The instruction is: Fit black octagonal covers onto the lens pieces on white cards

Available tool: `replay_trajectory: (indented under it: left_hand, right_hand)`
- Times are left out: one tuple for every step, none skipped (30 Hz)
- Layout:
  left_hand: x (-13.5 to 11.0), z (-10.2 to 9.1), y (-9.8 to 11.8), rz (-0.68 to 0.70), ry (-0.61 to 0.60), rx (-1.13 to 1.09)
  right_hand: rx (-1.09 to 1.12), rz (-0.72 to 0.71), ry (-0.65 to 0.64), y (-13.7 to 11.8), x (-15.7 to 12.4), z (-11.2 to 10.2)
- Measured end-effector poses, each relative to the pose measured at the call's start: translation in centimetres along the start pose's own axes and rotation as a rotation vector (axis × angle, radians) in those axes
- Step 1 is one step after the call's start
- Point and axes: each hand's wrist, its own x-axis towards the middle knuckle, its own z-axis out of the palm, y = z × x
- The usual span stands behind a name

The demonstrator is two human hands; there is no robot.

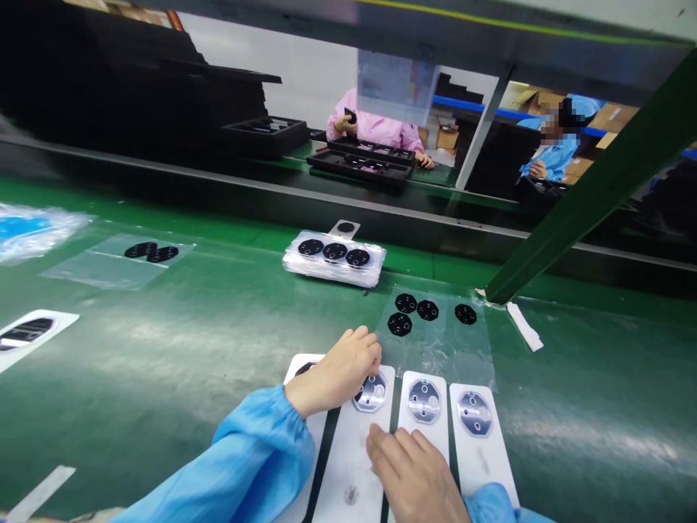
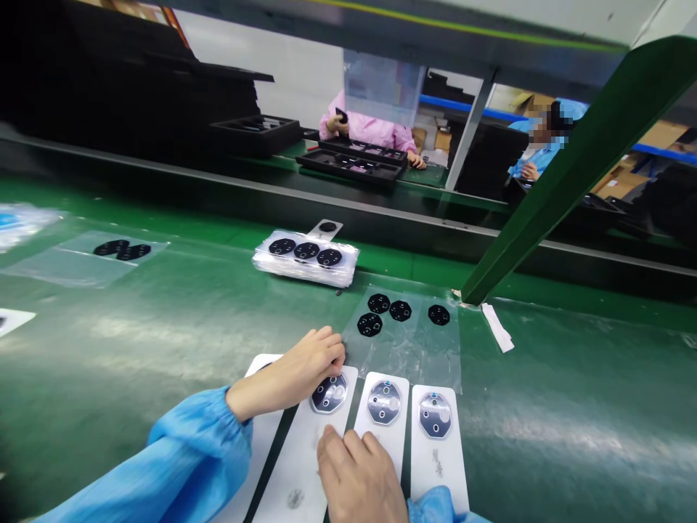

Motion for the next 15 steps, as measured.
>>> replay_trajectory:
  left_hand:
    - [-0.1,0.0,0.2,0.007,0.006,0.007]
    - [-0.3,0.0,0.4,0.011,0.016,0.015]
    - [-0.5,0.0,0.6,0.012,0.027,0.022]
    - [-0.7,0.2,0.8,0.010,0.041,0.029]
    - [-1.0,0.4,0.9,0.005,0.057,0.034]
    - [-1.3,0.6,1.0,-0.002,0.073,0.038]
    - [-1.6,1.0,1.1,-0.011,0.090,0.041]
    - [-1.9,1.3,1.1,-0.018,0.106,0.042]
    - [-2.2,1.6,1.2,-0.024,0.120,0.041]
    - [-2.6,1.9,1.2,-0.027,0.132,0.038]
    - [-2.9,2.2,1.3,-0.029,0.140,0.034]
    - [-3.3,2.5,1.4,-0.028,0.146,0.028]
    - [-3.7,2.7,1.5,-0.025,0.149,0.021]
    - [-4.1,2.8,1.7,-0.022,0.152,0.015]
    - [-4.5,2.9,1.9,-0.023,0.154,0.012]
  right_hand:
    - [0.001,0.003,-0.001,0.0,0.0,0.0]
    - [0.001,0.008,-0.004,0.0,0.0,-0.1]
    - [0.001,0.012,-0.008,-0.1,0.0,-0.1]
    - [0.000,0.017,-0.013,-0.1,0.1,-0.1]
    - [-0.002,0.021,-0.016,-0.2,0.1,-0.1]
    - [-0.004,0.025,-0.017,-0.2,0.1,-0.1]
    - [-0.007,0.030,-0.016,-0.3,0.1,-0.1]
    - [-0.010,0.033,-0.013,-0.3,0.1,0.0]
    - [-0.016,0.036,-0.010,-0.4,0.1,0.0]
    - [-0.023,0.039,-0.008,-0.4,0.1,0.0]
    - [-0.031,0.044,-0.011,-0.5,0.1,0.0]
    - [-0.036,0.050,-0.015,-0.5,0.1,0.0]
    - [-0.037,0.054,-0.018,-0.6,0.1,0.0]
    - [-0.037,0.061,-0.019,-0.6,0.1,-0.1]
    - [-0.033,0.065,-0.019,-0.7,0.1,-0.1]
